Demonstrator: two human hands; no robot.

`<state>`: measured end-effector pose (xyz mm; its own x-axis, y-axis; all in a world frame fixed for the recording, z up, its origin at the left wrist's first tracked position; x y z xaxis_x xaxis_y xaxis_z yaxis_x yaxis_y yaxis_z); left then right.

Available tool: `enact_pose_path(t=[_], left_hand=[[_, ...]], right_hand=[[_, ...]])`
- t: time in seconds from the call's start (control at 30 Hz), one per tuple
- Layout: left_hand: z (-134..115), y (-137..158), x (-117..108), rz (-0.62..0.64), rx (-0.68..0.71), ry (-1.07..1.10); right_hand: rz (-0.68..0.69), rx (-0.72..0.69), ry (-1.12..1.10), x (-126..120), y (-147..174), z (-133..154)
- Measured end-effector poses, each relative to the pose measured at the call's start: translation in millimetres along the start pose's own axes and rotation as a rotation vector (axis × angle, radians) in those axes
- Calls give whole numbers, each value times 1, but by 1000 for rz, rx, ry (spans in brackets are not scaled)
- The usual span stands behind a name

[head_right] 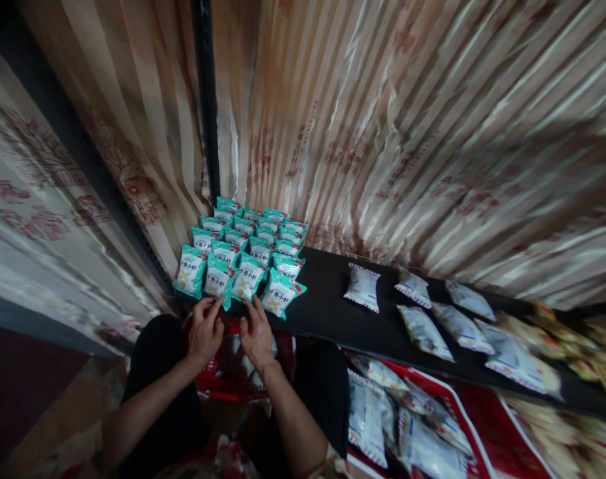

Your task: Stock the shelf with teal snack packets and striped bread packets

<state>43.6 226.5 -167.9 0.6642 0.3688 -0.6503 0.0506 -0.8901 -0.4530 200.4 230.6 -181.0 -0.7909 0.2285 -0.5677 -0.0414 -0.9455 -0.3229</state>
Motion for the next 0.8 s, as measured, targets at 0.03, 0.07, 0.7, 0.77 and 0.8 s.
enact_pose_path(t=[0.03, 0.07, 0.7, 0.77, 0.8], left_hand=[[0, 1, 2, 7, -3, 6], [1, 2, 3, 13, -11, 15], [-53, 3, 48, 188, 167, 129], [-56, -1, 45, 200, 166, 110], [-57, -3, 43, 211, 161, 99]], right_hand=[[-2, -8, 7, 0, 0, 1], [-3, -14, 10, 0, 1, 2], [-39, -290, 306, -114, -111, 87], [-10, -306, 303, -111, -122, 90], [-4, -313, 281, -108, -124, 92]])
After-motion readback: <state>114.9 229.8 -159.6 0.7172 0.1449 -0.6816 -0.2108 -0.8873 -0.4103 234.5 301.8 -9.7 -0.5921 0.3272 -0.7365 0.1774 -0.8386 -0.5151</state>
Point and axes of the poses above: each hand's wrist, its own y-axis away from the middle knuckle, its own x-axis out of the palm, z = x × y, the point moved 8 cm from there along -y, towards the middle knuckle
